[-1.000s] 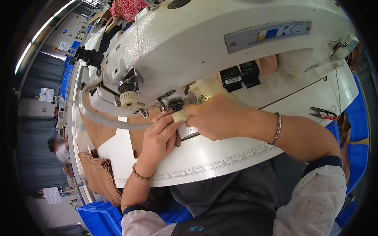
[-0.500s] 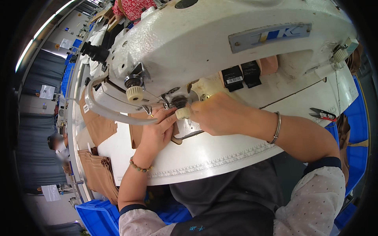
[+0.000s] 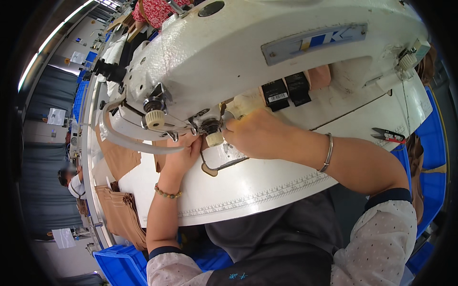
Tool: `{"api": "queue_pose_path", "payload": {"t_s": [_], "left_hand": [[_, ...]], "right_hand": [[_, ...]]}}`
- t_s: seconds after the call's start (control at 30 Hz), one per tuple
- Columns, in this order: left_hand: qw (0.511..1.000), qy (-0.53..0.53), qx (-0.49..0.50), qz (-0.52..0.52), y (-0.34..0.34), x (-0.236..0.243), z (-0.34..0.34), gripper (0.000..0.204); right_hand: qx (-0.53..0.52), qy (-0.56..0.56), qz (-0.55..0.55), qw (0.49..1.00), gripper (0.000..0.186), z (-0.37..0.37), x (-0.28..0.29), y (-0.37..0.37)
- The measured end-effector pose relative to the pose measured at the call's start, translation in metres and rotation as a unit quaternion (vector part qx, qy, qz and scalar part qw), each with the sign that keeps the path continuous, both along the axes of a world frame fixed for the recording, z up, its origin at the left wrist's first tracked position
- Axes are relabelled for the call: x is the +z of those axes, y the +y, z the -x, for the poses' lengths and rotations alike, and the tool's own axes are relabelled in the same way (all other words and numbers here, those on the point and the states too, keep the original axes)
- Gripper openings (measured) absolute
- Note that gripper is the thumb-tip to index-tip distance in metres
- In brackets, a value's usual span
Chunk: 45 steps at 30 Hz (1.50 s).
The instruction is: Sewing pieces of leather together using an industrial sewing machine.
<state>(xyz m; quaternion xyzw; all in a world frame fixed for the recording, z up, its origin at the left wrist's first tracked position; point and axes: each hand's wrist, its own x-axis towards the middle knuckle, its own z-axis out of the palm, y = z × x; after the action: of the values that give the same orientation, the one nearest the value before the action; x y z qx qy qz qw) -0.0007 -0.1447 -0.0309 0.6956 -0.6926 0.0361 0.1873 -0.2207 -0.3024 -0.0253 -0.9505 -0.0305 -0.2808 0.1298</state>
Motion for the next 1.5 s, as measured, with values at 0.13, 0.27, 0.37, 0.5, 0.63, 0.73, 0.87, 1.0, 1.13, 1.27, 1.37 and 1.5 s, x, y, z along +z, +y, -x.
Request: {"api": "queue_pose_path", "payload": {"t_s": [0.13, 0.27, 0.37, 0.5, 0.63, 0.73, 0.87, 1.0, 1.13, 1.27, 1.37, 1.5], "left_hand": [[0.999, 0.034, -0.011, 0.022, 0.001, 0.005, -0.003, 0.012], [0.995, 0.085, 0.037, 0.048, 0.005, 0.012, -0.014, 0.017], [0.997, 0.059, 0.046, 0.004, 0.006, 0.018, -0.017, 0.026], [0.999, -0.004, 0.052, -0.006, 0.008, 0.031, -0.008, 0.029], [0.980, -0.120, 0.128, -0.093, 0.022, 0.035, 0.022, 0.041], [0.952, -0.148, 0.199, -0.181, 0.022, 0.050, 0.055, 0.048], [0.947, -0.178, 0.203, -0.173, 0.024, 0.064, 0.061, 0.044], [0.982, -0.152, 0.114, -0.014, 0.016, 0.047, 0.045, 0.033], [0.986, 0.135, 0.074, -0.058, 0.008, 0.023, 0.024, 0.022], [0.951, 0.275, 0.083, -0.112, 0.003, 0.025, 0.021, 0.017], [0.947, 0.302, 0.071, -0.078, -0.003, 0.030, 0.025, 0.015], [0.954, 0.273, 0.095, -0.081, -0.011, 0.036, 0.032, 0.016]], "right_hand": [[0.004, 0.007, 0.021, 1.000, 0.008, 0.002, 0.002, 0.001], [0.026, 0.020, 0.020, 0.999, 0.007, 0.003, -0.005, 0.005], [0.032, 0.017, 0.018, 0.999, 0.009, 0.004, -0.005, 0.008], [0.059, 0.015, 0.030, 0.998, 0.012, 0.004, -0.005, 0.011], [0.118, 0.039, 0.002, 0.992, 0.024, 0.004, -0.009, 0.017], [0.183, 0.035, -0.014, 0.982, 0.037, 0.008, -0.008, 0.023], [0.198, 0.071, -0.007, 0.978, 0.050, 0.010, -0.006, 0.030], [0.203, 0.046, 0.028, 0.978, 0.045, 0.009, -0.005, 0.031], [0.183, 0.025, 0.115, 0.976, 0.037, 0.012, -0.004, 0.032], [0.189, 0.001, 0.122, 0.974, 0.030, 0.011, -0.010, 0.030], [0.196, -0.056, 0.138, 0.969, 0.023, 0.009, -0.015, 0.031], [0.196, -0.049, 0.155, 0.967, 0.019, 0.010, -0.011, 0.029]]}}
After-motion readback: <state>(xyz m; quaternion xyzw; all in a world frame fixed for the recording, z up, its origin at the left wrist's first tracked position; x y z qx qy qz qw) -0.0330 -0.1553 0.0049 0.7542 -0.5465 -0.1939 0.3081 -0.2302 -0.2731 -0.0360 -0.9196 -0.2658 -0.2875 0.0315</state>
